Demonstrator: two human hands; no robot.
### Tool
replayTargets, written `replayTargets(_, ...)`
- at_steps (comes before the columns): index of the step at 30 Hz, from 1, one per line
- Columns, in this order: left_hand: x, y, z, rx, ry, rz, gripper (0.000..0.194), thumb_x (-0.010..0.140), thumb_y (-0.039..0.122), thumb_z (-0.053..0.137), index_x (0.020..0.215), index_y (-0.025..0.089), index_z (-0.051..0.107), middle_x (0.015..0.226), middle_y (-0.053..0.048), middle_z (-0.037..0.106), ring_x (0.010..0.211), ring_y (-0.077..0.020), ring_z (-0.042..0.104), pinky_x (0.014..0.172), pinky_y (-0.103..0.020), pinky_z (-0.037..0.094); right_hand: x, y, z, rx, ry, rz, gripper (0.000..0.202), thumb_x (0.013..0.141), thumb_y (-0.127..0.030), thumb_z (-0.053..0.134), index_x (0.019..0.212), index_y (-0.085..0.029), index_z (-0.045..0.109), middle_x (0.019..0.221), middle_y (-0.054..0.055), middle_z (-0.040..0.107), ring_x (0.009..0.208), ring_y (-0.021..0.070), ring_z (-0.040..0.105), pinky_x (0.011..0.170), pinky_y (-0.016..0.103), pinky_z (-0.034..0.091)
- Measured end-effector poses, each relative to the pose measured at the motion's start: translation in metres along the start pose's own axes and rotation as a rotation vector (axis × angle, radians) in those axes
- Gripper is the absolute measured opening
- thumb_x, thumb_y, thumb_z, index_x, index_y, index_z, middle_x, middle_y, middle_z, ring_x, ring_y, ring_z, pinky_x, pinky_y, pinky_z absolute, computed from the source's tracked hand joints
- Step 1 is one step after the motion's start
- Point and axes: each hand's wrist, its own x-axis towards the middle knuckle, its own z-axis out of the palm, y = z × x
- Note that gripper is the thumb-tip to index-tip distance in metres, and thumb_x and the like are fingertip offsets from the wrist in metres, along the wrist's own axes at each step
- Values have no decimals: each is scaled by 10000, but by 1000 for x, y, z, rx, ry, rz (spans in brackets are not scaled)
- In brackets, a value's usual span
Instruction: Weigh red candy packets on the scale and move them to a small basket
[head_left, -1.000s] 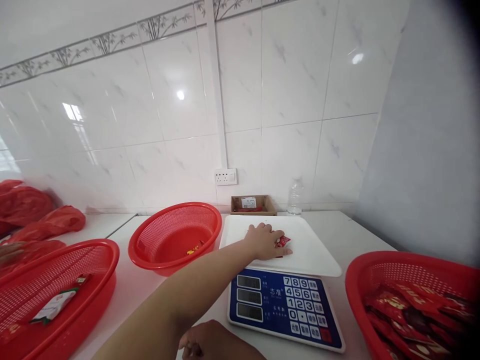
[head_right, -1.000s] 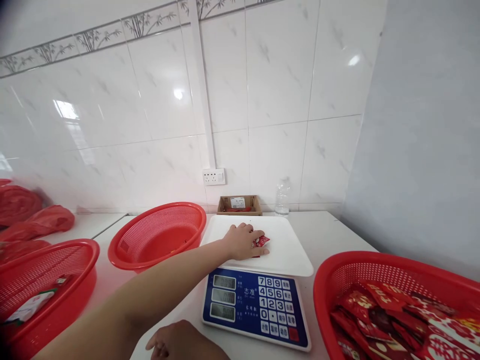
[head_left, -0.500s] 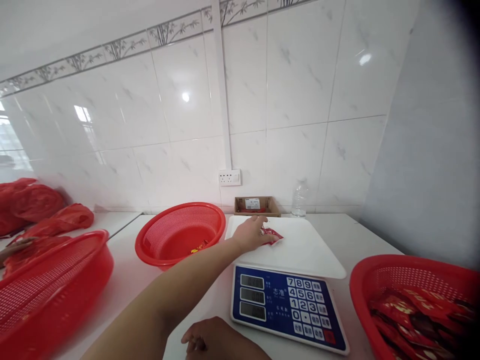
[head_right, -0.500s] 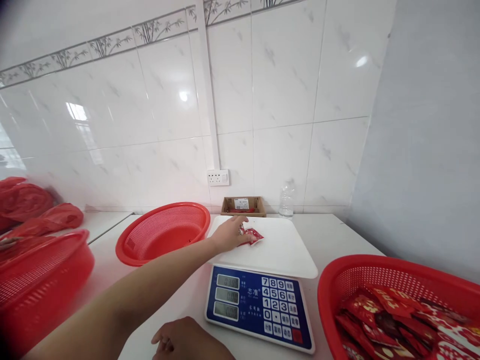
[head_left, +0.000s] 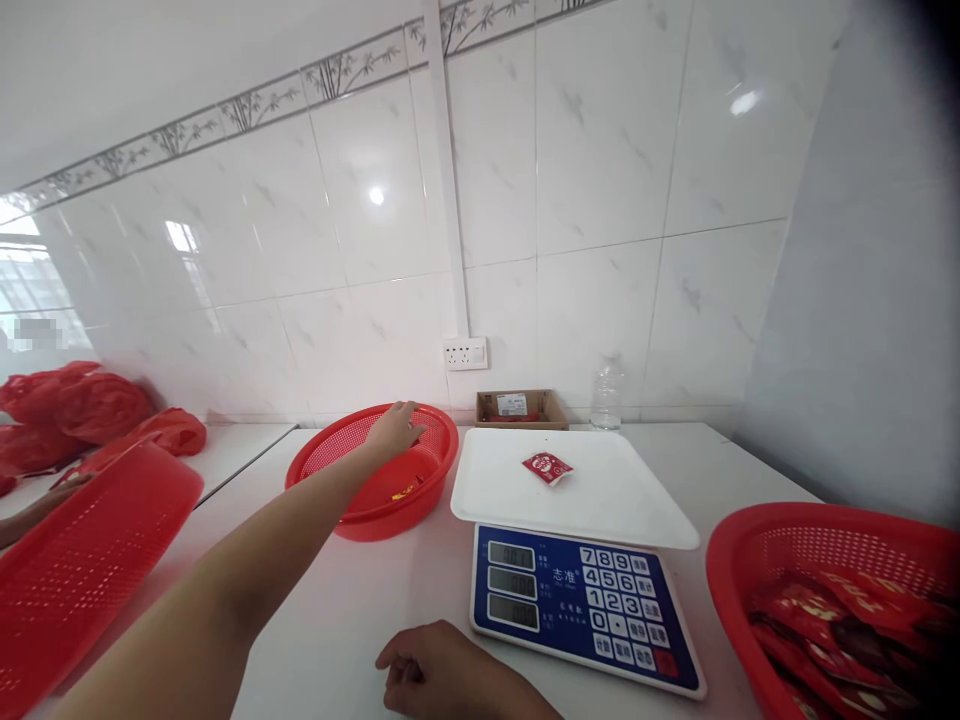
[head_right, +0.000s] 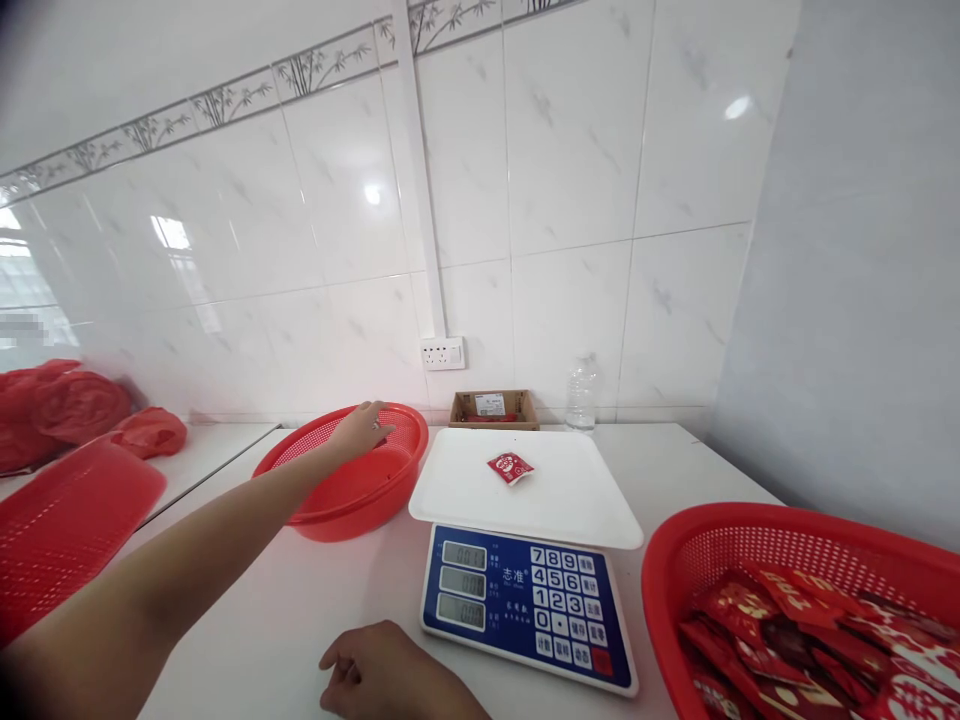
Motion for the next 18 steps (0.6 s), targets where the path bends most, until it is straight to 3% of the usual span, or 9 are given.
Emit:
replayTargets(3, 0, -11, 4, 34, -29, -39, 360, 799, 310, 512, 1120, 148, 479, 1171, -161, 504, 944, -274, 565, 716, -327, 439, 1, 0, 0, -2, -6, -5, 356, 724, -347, 527, 1053, -237, 606, 935, 21, 679, 803, 142, 626, 694, 199, 449)
replayTargets(6, 0, 3, 14, 20, -31, 22, 389, 844, 354, 435, 1168, 139, 446, 1213, -167, 476, 1078, -295, 480, 799, -364, 413, 1, -1, 0, -8, -11, -3, 366, 716, -346, 538, 1056, -228, 605, 940, 32, 680, 805, 145, 626, 701, 203, 450)
replayTargets(9, -3, 36, 27, -20, -58, 169, 408, 867, 396, 382, 1206, 171, 422, 1266, -129, 441, 1149, -258, 419, 888, -353, 368, 1, -4, 0, -12, -16, 3, 363, 718, -333, 535, 1058, -225, 605, 936, 30, 682, 801, 139, 627, 703, 197, 450)
replayTargets(14, -14, 100, 54, -71, -201, 445, 505, 846, 494, 381, 1270, 220, 364, 1310, -70, 412, 1194, -201, 377, 962, -309, 321, -2, -9, -2, -38, 10, -13, 349, 715, -293, 526, 1045, -223, 617, 915, 18, 687, 799, 129, 628, 710, 181, 446)
replayTargets(18, -21, 135, 75, -57, -303, 562, 607, 813, 558, 381, 1313, 224, 304, 1348, -96, 355, 1229, -256, 327, 952, -373, 337, -4, -13, -4, -24, 14, -19, 355, 713, -252, 509, 1048, -204, 614, 913, 38, 690, 809, 145, 633, 711, 189, 455)
